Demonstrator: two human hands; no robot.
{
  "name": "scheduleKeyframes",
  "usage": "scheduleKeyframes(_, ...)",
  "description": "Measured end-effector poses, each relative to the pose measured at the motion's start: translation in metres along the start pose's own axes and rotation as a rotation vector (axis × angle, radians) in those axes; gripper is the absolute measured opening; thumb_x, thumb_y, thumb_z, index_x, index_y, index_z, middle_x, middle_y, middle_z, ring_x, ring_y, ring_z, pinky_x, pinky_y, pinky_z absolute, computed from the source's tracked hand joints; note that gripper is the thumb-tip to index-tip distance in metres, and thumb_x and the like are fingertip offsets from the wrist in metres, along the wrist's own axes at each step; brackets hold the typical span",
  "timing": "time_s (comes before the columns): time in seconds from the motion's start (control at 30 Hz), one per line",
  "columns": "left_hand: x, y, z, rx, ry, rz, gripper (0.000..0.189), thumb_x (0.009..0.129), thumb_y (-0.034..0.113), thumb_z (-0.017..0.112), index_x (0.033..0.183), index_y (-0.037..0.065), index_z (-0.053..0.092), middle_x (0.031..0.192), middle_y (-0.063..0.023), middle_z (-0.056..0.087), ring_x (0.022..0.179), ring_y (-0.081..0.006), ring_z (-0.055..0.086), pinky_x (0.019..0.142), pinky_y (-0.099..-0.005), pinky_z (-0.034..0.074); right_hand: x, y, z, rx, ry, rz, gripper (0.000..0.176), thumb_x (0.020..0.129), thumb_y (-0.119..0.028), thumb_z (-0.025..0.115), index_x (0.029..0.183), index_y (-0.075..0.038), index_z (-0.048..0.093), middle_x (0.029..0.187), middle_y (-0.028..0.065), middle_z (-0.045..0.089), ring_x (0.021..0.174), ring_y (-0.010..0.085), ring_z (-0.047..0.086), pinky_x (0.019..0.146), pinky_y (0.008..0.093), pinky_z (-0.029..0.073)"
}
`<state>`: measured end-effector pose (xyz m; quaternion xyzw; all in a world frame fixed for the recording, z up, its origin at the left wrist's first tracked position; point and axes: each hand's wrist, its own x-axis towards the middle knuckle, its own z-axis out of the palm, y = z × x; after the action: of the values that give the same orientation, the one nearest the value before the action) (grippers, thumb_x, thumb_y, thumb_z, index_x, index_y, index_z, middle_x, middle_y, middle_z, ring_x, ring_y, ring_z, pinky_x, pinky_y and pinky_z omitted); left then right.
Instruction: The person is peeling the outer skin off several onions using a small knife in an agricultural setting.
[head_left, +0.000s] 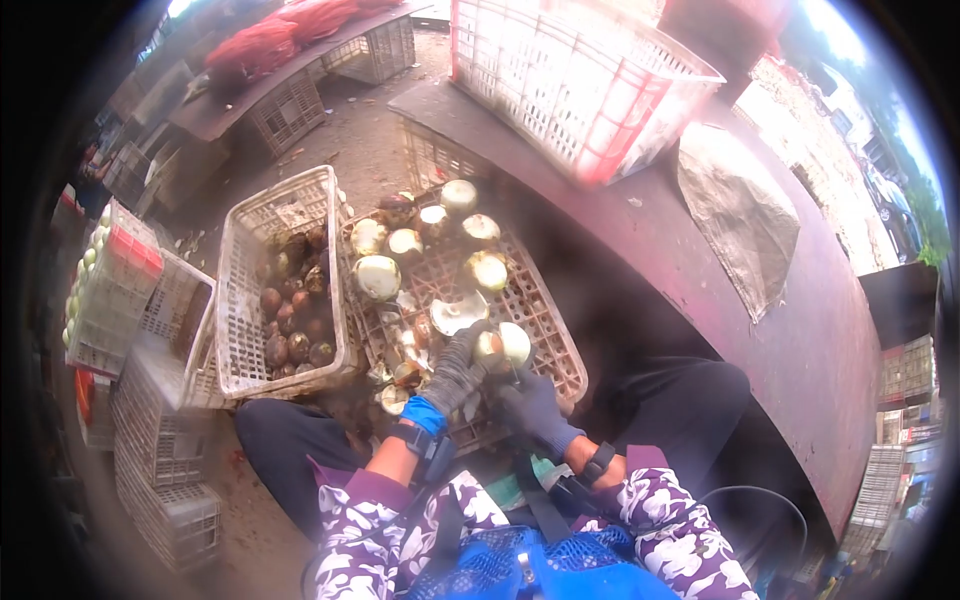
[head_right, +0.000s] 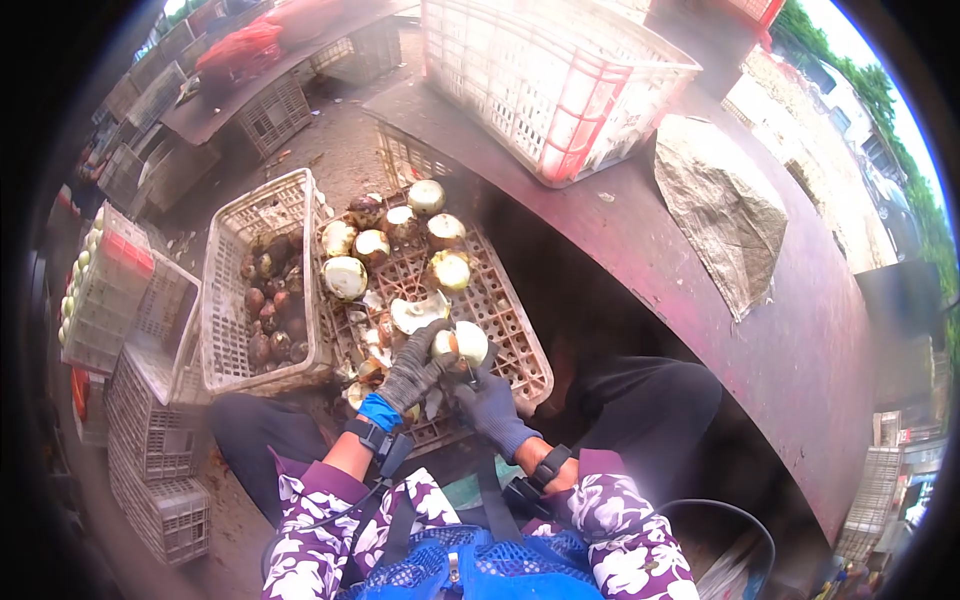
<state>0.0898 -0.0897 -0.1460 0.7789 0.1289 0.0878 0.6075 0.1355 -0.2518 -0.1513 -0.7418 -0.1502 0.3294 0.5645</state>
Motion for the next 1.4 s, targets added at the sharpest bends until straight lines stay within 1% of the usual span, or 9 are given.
scheduleKeyframes(0.37, -0.005, 0.009, -0.015, -0.031, 0.085, 0.159, 0.056, 0.087, 0.022, 0.066, 0.134, 0.002, 0.043, 0.128, -0.0155, 0.05, 0.122, -0.0248, 0.047, 0.103, -0.0361, 0.039, -0.013, -0.06, -0.002, 0.202, -0.108, 0.188, 0.026, 0.085, -0.012, 0.061, 0.11, -0.003, 0.062, 0.073, 0.0015, 0.062, 0.059, 0.005, 0.053, 0.051, 0.0227, 0.043)
scheduleKeyframes(0.5, -0.013, 0.029, -0.025, -0.145, 0.121, 0.119, 0.055, 0.089, 0.027, 0.065, 0.134, 0.003, 0.043, 0.129, -0.0146, 0.049, 0.121, -0.0235, 0.048, 0.103, -0.0356, 0.039, -0.009, -0.061, 0.015, 0.044, -0.041, -0.061, 0.015, 0.086, -0.013, 0.062, 0.097, -0.003, 0.062, 0.072, 0.002, 0.061, 0.06, 0.0061, 0.056, 0.05, 0.0221, 0.043)
scheduleKeyframes(0.6, -0.018, 0.013, -0.036, -0.036, 0.173, 0.168, 0.053, 0.091, 0.029, 0.063, 0.133, 0.004, 0.043, 0.127, -0.014, 0.05, 0.118, -0.0225, 0.049, 0.1, -0.0338, 0.041, -0.016, -0.087, 0.014, 0.233, -0.19, 0.184, 0.016, 0.086, -0.015, 0.063, 0.096, -0.003, 0.062, 0.073, 0.0018, 0.062, 0.061, 0.0064, 0.056, 0.051, 0.023, 0.044)
scheduleKeyframes(0.77, -0.028, 0.005, -0.054, -0.101, 0.294, 0.143, 0.049, 0.091, 0.033, 0.063, 0.129, 0.006, 0.046, 0.118, -0.0107, 0.054, 0.107, -0.0184, 0.054, 0.091, -0.0313, 0.047, -0.007, -0.076, 0.018, -0.439, -0.197, -0.384, 0.025, 0.084, -0.02, 0.06, 0.097, 0.001, 0.06, 0.079, 0.0211, 0.064, 0.075, 0.0349, 0.065, 0.067, 0.0419, 0.05)
scheduleKeyframes(0.87, -0.031, -0.01, -0.076, -0.255, 0.394, 0.064, 0.048, 0.089, 0.03, 0.066, 0.126, 0.005, 0.048, 0.114, -0.0102, 0.056, 0.104, -0.0178, 0.055, 0.089, -0.031, 0.048, -0.018, -0.084, 0.021, -0.652, -0.187, -0.476, 0.026, 0.083, -0.02, 0.06, 0.1, 0.0, 0.06, 0.08, 0.0231, 0.064, 0.077, 0.0387, 0.065, 0.068, 0.0437, 0.049)
scheduleKeyframes(0.97, -0.037, 0.002, -0.102, -0.434, 0.497, 0.015, 0.048, 0.084, 0.025, 0.071, 0.123, 0.004, 0.049, 0.112, -0.0112, 0.057, 0.101, -0.0182, 0.056, 0.087, -0.0317, 0.049, -0.036, -0.11, 0.018, -0.254, -0.316, -0.072, 0.019, 0.086, -0.015, 0.064, 0.098, -0.002, 0.061, 0.072, 0.0066, 0.062, 0.069, 0.02, 0.064, 0.061, 0.0316, 0.05)
scheduleKeyframes(1.03, -0.048, 0.015, -0.117, -0.114, 0.569, 0.08, 0.049, 0.083, 0.025, 0.071, 0.122, 0.004, 0.05, 0.111, -0.0123, 0.057, 0.101, -0.0195, 0.056, 0.087, -0.033, 0.049, -0.03, -0.114, 0.015, 0.026, -0.374, -0.046, 0.016, 0.088, -0.013, 0.067, 0.1, -0.003, 0.062, 0.071, -0.0038, 0.057, 0.061, 0.0057, 0.057, 0.051, 0.0214, 0.046)
scheduleKeyframes(1.23, -0.055, 0.067, -0.127, 0.614, 0.493, 0.339, 0.062, 0.082, 0.035, 0.07, 0.127, 0.0, 0.045, 0.122, -0.0215, 0.049, 0.113, -0.0369, 0.051, 0.097, -0.0425, 0.043, 0.02, -0.199, 0.035, 0.019, -0.431, 0.008, 0.04, 0.089, -0.032, 0.066, 0.114, -0.002, 0.059, 0.081, 0.0031, 0.062, 0.062, 0.0094, 0.063, 0.042, 0.0181, 0.043)
scheduleKeyframes(1.4, -0.052, 0.097, -0.12, 0.83, 0.407, 0.397, 0.07, 0.077, 0.032, 0.073, 0.132, 0.0, 0.044, 0.122, -0.0207, 0.049, 0.113, -0.0374, 0.05, 0.096, -0.0439, 0.044, 0.047, -0.198, 0.044, 0.069, -0.601, 0.089, 0.045, 0.087, -0.041, 0.067, 0.111, -0.004, 0.059, 0.078, 0.0029, 0.064, 0.064, 0.0106, 0.066, 0.041, 0.0184, 0.039)
